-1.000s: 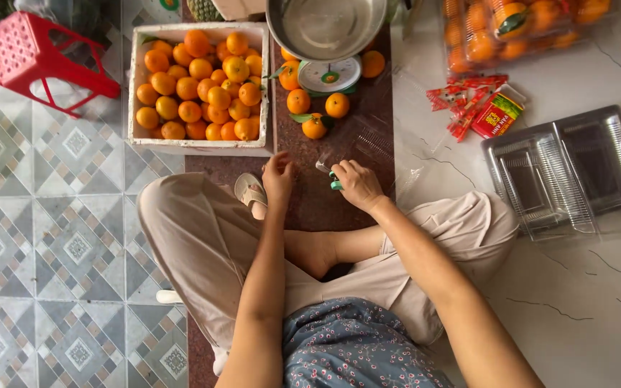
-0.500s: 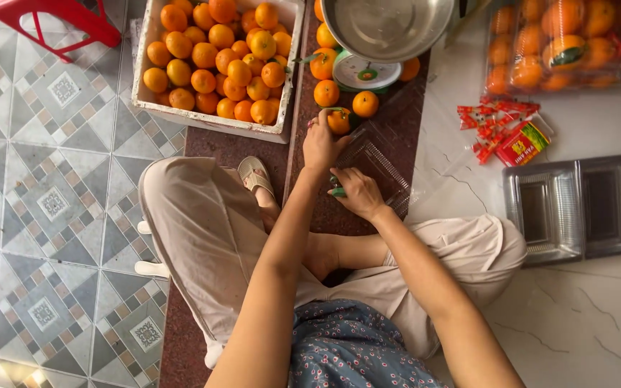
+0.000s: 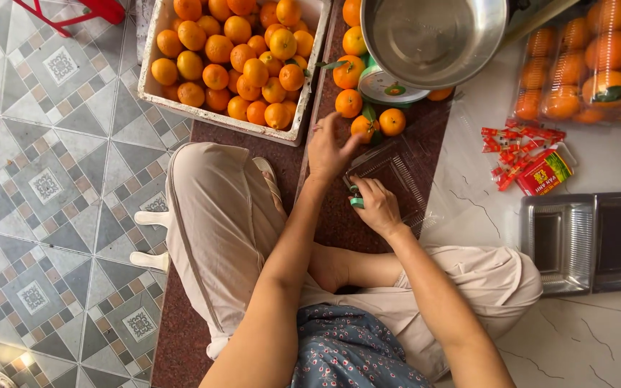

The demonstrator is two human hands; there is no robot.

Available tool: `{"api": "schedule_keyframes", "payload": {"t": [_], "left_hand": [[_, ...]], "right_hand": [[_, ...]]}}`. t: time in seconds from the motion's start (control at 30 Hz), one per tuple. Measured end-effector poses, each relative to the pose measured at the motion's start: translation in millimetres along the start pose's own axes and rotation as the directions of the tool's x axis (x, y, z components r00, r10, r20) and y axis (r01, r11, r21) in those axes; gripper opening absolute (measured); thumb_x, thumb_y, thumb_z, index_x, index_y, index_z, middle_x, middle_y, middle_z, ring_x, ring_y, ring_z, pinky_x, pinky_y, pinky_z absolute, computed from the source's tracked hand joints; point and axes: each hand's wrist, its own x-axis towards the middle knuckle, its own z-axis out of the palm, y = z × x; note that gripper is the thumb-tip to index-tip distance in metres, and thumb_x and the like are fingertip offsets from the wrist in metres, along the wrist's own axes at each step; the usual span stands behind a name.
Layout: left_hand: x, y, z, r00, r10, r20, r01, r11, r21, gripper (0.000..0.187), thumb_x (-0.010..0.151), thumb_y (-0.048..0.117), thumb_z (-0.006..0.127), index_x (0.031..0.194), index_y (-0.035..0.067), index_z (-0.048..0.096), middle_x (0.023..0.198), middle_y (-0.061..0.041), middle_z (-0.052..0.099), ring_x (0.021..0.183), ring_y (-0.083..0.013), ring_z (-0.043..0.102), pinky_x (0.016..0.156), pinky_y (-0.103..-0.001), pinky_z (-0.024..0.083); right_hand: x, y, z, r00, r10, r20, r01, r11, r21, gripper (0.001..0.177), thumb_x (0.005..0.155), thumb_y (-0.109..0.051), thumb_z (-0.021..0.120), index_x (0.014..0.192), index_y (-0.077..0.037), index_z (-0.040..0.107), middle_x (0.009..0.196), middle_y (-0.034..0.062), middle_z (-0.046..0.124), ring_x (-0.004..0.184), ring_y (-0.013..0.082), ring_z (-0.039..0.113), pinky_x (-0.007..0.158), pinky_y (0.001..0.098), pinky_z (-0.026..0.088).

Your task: Sort and pack oranges into plastic containers.

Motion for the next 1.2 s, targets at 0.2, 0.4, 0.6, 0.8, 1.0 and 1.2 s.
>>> {"api": "schedule_keyframes", "payload": {"t": [0.2,0.4,0.6,0.8,1.0,1.2], "left_hand": [[42.4,-55.5,24.0,0.965,-0.141,-0.223,0.125,0.988,-0.087,0.051,0.089,0.03,0.081,0.131,0.013,0.056,0.112,-0.012,0.067,0.097,-0.0321,0.066,0.083,-0.043,0.055],[119.8,-49.0,48.5,0.996,-0.079,0.026,0.078,0.995,0.058,0.086,0.067,0.017,0.088,0.141,0.011,0.046,0.123,-0.028,0.058,0.102,-0.0426,0.062,0.087,-0.047,0.051],[138.2,-88.6,61.3,0.977,0.039,0.211,-0.037,0.999,-0.016,0.072,0.072,0.017,0.086,0.136,0.018,0.053,0.123,-0.02,0.067,0.109,-0.038,0.067,0.096,-0.046,0.056],[123.0,-101.6,27.7,0.961,-0.152,0.229,0.274,0.604,-0.749,0.06,0.091,0.018,0.081,0.142,0.01,0.051,0.115,-0.018,0.07,0.102,-0.0277,0.069,0.085,-0.037,0.057],[87.6,-53.9,-35.2,0.862,-0.078,0.5,0.505,0.066,-0.861,0.056,0.1,0.044,0.057,0.139,0.004,0.052,0.122,-0.017,0.07,0.102,-0.0265,0.073,0.086,-0.035,0.059],[53.6,-32.8,-31.6,0.825,0.046,0.563,0.564,0.005,-0.826,0.062,0.1,0.047,0.059,0.139,-0.002,0.055,0.124,-0.022,0.071,0.099,-0.0275,0.071,0.084,-0.036,0.059]], "right_hand": [[20.3,-14.8,4.9,1.0,0.006,-0.029,-0.006,1.0,-0.005,0.052,0.082,-0.014,0.082,0.128,-0.002,0.062,0.113,0.0126,0.071,0.1,0.0304,0.068,0.082,0.0403,0.058],[21.5,-13.3,4.5,1.0,-0.017,-0.021,0.016,1.0,-0.018,0.059,0.081,-0.02,0.085,0.132,-0.001,0.061,0.116,0.0135,0.071,0.102,0.0307,0.068,0.084,0.0398,0.059],[18.1,-14.5,1.6,0.998,-0.06,-0.028,0.061,0.998,0.024,0.063,0.084,-0.025,0.084,0.136,-0.001,0.058,0.124,0.0136,0.069,0.107,0.0309,0.068,0.087,0.0393,0.06],[12.5,-11.1,-18.4,0.992,-0.027,-0.125,0.028,1.0,0.013,0.06,0.082,-0.023,0.085,0.133,-0.004,0.06,0.125,0.0148,0.069,0.11,0.0323,0.068,0.09,0.0398,0.059],[8.3,0.9,-45.2,0.962,0.022,-0.274,-0.022,1.0,0.003,0.052,0.086,-0.018,0.084,0.131,-0.005,0.062,0.122,0.0142,0.071,0.109,0.0315,0.07,0.092,0.0387,0.06],[-1.5,12.2,-86.2,0.915,0.148,-0.374,-0.138,0.989,0.054,0.046,0.087,-0.013,0.084,0.128,-0.005,0.063,0.114,0.0146,0.071,0.104,0.0337,0.069,0.088,0.0425,0.056]]}}
